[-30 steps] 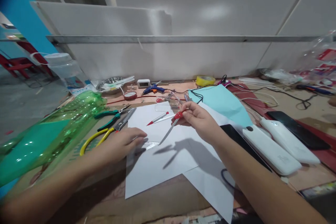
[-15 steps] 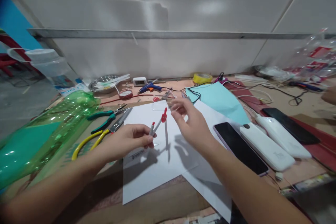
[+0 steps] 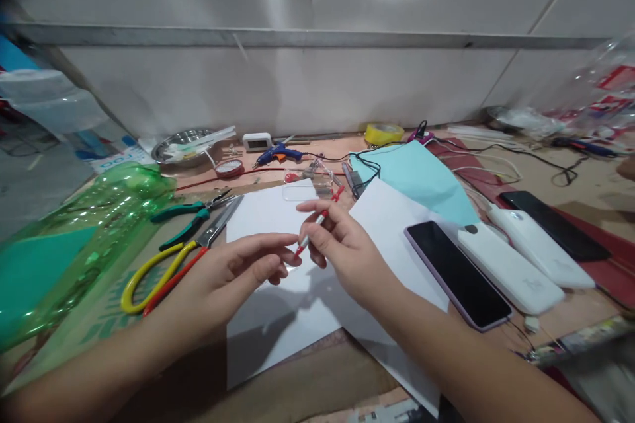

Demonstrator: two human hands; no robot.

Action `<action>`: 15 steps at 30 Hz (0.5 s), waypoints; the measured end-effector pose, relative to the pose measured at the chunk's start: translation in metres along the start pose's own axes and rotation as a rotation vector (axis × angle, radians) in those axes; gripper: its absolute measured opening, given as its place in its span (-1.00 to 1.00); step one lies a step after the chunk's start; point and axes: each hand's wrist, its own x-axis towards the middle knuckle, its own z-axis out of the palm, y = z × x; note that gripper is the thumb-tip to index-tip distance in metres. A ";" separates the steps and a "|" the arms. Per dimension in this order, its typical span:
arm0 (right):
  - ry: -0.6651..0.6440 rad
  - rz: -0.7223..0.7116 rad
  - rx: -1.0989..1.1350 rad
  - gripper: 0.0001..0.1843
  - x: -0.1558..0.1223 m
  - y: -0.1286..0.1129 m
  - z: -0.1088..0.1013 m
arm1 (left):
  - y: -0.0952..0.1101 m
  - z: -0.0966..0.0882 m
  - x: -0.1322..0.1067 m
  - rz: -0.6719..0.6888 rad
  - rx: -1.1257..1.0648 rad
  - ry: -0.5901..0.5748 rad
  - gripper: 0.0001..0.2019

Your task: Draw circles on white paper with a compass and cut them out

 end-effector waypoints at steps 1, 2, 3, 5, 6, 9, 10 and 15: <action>-0.004 0.017 0.046 -0.66 -0.001 -0.002 -0.001 | -0.001 -0.001 0.000 -0.017 -0.036 -0.014 -0.69; -0.003 0.033 0.084 -0.61 -0.001 -0.003 -0.002 | -0.002 0.000 0.000 -0.024 -0.065 -0.013 -0.69; 0.005 0.044 0.113 -0.59 -0.002 -0.003 -0.002 | -0.004 0.001 0.000 -0.020 -0.084 -0.007 -0.69; 0.014 0.059 0.161 -0.61 -0.004 -0.002 0.002 | -0.007 0.007 0.001 0.017 -0.116 0.012 -0.65; 0.013 0.069 0.189 -0.63 -0.005 0.000 0.004 | -0.009 0.011 0.001 0.043 -0.133 0.020 -0.65; -0.001 0.112 0.265 -0.62 -0.007 0.004 0.010 | -0.013 0.020 0.000 0.114 -0.147 0.031 -0.68; -0.003 0.122 0.283 -0.61 -0.008 0.005 0.012 | -0.014 0.022 -0.001 0.136 -0.132 0.030 -0.71; 0.009 0.145 0.329 -0.60 -0.010 0.003 0.015 | -0.017 0.025 -0.007 0.225 -0.075 0.096 -0.78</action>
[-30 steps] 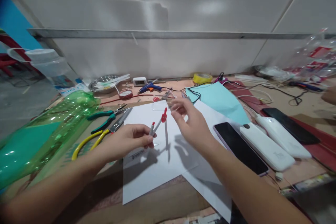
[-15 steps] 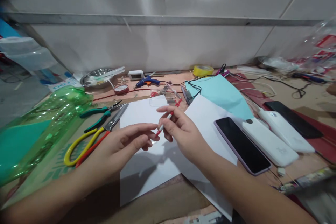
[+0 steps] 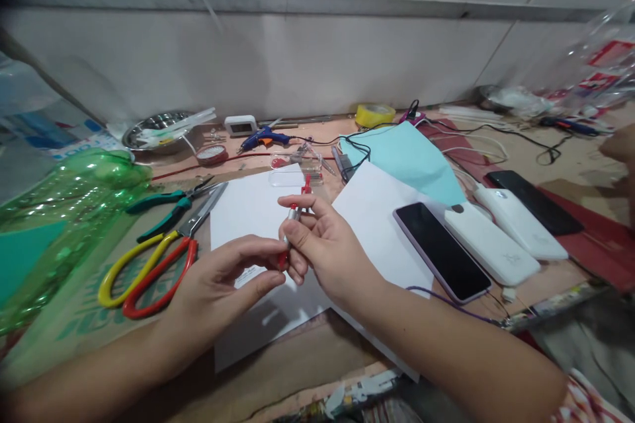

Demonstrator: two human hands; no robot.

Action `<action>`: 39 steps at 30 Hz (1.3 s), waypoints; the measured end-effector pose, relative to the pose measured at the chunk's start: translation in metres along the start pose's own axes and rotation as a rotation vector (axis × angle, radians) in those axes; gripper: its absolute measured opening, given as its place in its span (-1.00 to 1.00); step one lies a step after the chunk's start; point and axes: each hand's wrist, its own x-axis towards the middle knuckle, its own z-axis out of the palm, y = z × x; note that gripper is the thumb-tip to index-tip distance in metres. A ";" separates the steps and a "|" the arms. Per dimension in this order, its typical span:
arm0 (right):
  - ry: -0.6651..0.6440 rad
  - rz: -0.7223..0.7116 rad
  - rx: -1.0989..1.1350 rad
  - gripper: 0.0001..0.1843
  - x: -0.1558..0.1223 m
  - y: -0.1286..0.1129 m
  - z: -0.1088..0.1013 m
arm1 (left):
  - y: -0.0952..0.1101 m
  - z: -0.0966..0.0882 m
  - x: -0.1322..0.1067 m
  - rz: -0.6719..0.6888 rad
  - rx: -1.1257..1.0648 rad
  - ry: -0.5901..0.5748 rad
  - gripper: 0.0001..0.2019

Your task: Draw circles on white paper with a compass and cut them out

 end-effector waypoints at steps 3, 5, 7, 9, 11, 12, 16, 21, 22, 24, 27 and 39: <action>-0.006 0.010 0.011 -0.62 0.000 -0.001 0.001 | 0.001 0.000 -0.002 0.031 0.010 0.030 -0.75; -0.009 0.009 0.010 -0.63 0.000 -0.002 0.001 | 0.001 0.001 -0.002 0.043 0.012 0.034 -0.74; -0.012 0.007 0.011 -0.63 0.000 -0.002 0.001 | 0.002 0.001 -0.002 0.048 0.016 0.023 -0.73; -0.020 0.002 0.015 -0.64 0.000 -0.002 0.001 | 0.002 0.001 -0.002 0.057 0.024 0.009 -0.72; -0.026 0.001 0.017 -0.64 0.000 -0.002 0.001 | 0.001 0.001 -0.002 0.071 0.031 0.006 -0.72; -0.028 0.003 0.016 -0.64 0.000 -0.002 0.001 | 0.001 0.001 -0.002 0.078 0.034 0.009 -0.72; -0.029 0.017 0.010 -0.62 -0.001 -0.002 0.001 | -0.001 0.001 -0.003 0.099 0.039 0.010 -0.73; -0.034 0.015 0.018 -0.63 -0.002 -0.003 0.001 | -0.002 0.002 -0.004 0.122 0.037 -0.007 -0.74; -0.036 0.014 0.017 -0.63 -0.002 -0.003 0.001 | -0.002 0.002 -0.004 0.127 0.040 -0.009 -0.74; -0.041 0.009 0.013 -0.64 -0.002 -0.003 0.001 | -0.003 0.002 -0.004 0.147 0.054 -0.003 -0.74; -0.055 -0.011 0.015 -0.65 -0.002 -0.003 0.001 | -0.004 0.002 -0.004 0.187 0.077 0.008 -0.73; -0.036 -0.014 0.022 -0.66 -0.003 -0.001 0.000 | -0.003 0.002 -0.004 0.193 0.106 -0.001 -0.72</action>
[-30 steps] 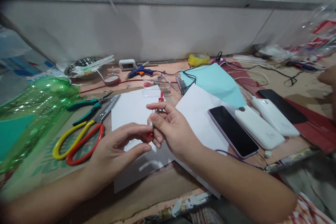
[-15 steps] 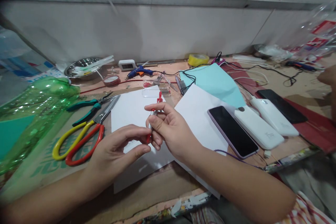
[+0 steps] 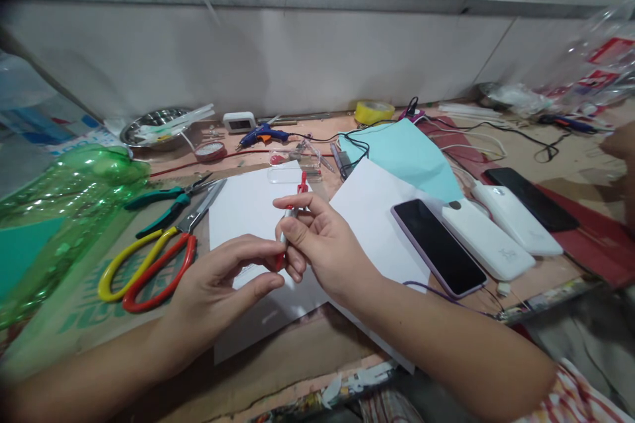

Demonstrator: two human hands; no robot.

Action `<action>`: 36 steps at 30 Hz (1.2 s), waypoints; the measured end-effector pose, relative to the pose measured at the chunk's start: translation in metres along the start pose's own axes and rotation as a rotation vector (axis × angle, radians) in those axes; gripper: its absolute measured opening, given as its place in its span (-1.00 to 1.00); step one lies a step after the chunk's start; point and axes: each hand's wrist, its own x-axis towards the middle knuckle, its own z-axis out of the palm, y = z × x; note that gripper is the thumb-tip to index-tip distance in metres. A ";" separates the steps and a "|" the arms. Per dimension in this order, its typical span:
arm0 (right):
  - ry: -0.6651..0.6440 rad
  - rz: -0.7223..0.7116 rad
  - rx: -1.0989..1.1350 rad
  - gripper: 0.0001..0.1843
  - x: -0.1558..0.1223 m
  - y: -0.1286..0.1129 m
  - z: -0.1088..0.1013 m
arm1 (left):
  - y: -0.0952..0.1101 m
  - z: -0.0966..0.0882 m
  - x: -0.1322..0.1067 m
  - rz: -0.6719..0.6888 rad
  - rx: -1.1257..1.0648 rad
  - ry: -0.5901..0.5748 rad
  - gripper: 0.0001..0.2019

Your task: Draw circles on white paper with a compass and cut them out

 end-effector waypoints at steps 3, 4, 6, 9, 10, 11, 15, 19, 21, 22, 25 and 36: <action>-0.010 0.001 0.010 -0.66 0.000 -0.001 0.000 | -0.001 0.000 0.000 -0.008 -0.008 -0.001 -0.71; -0.015 0.000 0.014 -0.67 0.000 -0.001 0.000 | -0.001 0.000 0.000 -0.007 -0.010 -0.003 -0.71; -0.025 -0.002 0.016 -0.68 -0.001 -0.001 0.000 | -0.001 0.000 0.000 -0.008 -0.010 -0.017 -0.71; -0.029 -0.002 0.004 -0.67 0.000 -0.001 -0.001 | 0.000 0.000 0.000 -0.013 -0.005 -0.023 -0.72; -0.030 -0.001 -0.001 -0.67 0.000 -0.001 -0.001 | 0.000 0.000 0.000 -0.016 -0.008 -0.025 -0.72; -0.029 -0.002 -0.004 -0.67 0.000 0.000 -0.001 | 0.000 0.000 0.000 -0.019 -0.011 -0.026 -0.73; -0.032 -0.007 -0.005 -0.68 0.001 0.000 -0.002 | 0.000 0.000 0.000 -0.024 -0.019 -0.014 -0.73; -0.033 -0.007 -0.002 -0.69 0.001 0.000 -0.003 | 0.000 0.000 -0.001 -0.025 -0.013 0.009 -0.73; -0.034 -0.008 0.001 -0.69 0.001 0.000 -0.003 | 0.000 0.001 -0.001 -0.031 -0.016 0.011 -0.74; -0.034 -0.009 0.004 -0.69 0.000 0.000 -0.003 | 0.000 0.001 -0.001 -0.030 -0.017 0.009 -0.74; -0.034 -0.005 0.015 -0.69 0.000 0.000 -0.003 | 0.000 0.001 -0.001 -0.015 -0.007 0.009 -0.73; -0.027 0.018 -0.004 -0.67 0.001 -0.004 -0.001 | 0.001 0.000 -0.001 -0.010 0.027 0.004 -0.74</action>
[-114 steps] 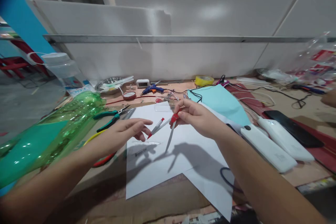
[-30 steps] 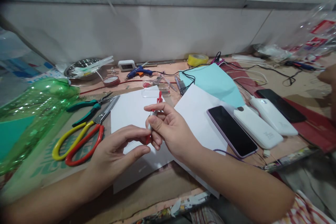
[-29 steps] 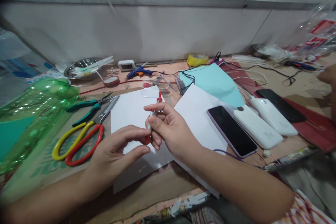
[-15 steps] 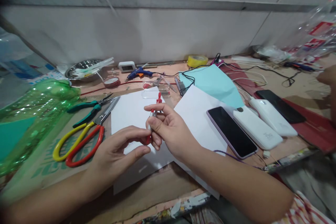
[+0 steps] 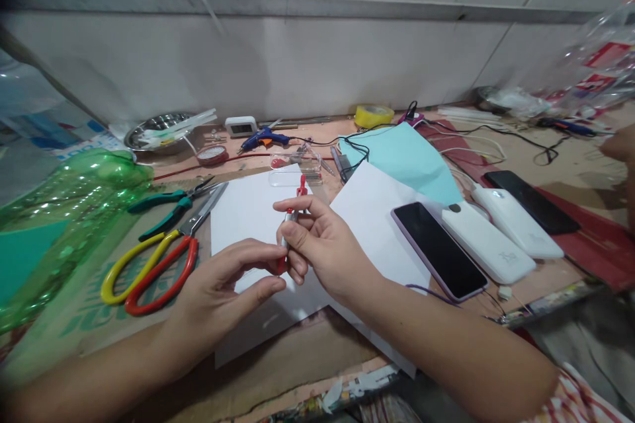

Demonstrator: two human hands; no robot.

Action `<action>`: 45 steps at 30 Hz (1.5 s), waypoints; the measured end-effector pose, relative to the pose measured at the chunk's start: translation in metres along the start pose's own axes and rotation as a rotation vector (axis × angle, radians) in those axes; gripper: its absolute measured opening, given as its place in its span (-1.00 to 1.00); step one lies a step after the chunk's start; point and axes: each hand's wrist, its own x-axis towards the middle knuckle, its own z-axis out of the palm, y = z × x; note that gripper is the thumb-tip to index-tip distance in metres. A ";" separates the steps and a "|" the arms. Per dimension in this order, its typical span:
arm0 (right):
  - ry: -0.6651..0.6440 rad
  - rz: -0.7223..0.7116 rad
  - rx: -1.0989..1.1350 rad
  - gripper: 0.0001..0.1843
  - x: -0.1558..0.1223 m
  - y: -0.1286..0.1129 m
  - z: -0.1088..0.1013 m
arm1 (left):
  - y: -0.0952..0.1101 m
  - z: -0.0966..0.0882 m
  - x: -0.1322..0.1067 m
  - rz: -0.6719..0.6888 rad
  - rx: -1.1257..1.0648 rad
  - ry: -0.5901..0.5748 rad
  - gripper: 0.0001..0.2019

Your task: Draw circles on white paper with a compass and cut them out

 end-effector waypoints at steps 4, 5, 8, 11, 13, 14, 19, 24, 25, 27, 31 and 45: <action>-0.003 0.004 -0.021 -0.67 0.000 0.001 0.000 | -0.003 0.002 -0.002 0.018 0.016 -0.006 -0.74; -0.006 0.001 -0.025 -0.67 0.000 0.002 -0.001 | -0.003 0.002 -0.001 0.018 0.019 -0.007 -0.75; -0.023 0.001 -0.063 -0.69 0.002 0.001 -0.006 | 0.001 -0.005 0.004 -0.007 0.067 -0.024 -0.70; -0.034 0.001 -0.188 -0.68 0.004 -0.007 -0.012 | 0.012 -0.021 0.005 -0.146 0.419 -0.146 -0.61; 0.014 -0.040 -0.316 -0.50 0.004 -0.015 -0.016 | 0.018 -0.027 -0.002 -0.236 0.826 -0.335 -0.66; 0.047 -0.073 -0.381 -0.36 0.004 -0.018 -0.017 | 0.019 -0.027 -0.009 -0.262 0.995 -0.441 -0.68; 0.033 -0.201 -0.568 0.04 0.006 -0.027 -0.021 | 0.012 0.005 -0.053 -0.204 1.312 -0.656 -0.51; -0.116 -0.112 -0.577 -0.19 0.012 -0.021 -0.029 | 0.012 0.022 -0.060 -0.018 1.077 -0.762 -0.55; -0.139 -0.091 -0.549 -0.28 0.013 -0.020 -0.030 | 0.014 0.015 -0.054 -0.015 1.044 -0.734 -0.60; -0.179 -0.039 -0.479 -0.45 0.015 -0.018 -0.031 | 0.016 -0.005 -0.037 -0.061 0.943 -0.675 -0.73; -0.141 0.072 -0.409 -0.62 0.015 -0.009 -0.024 | 0.014 -0.048 -0.004 -0.247 0.795 -0.213 -0.64; 0.150 -0.101 -0.495 -0.68 0.009 -0.003 -0.010 | 0.001 -0.046 -0.010 -0.213 0.880 -0.586 -0.80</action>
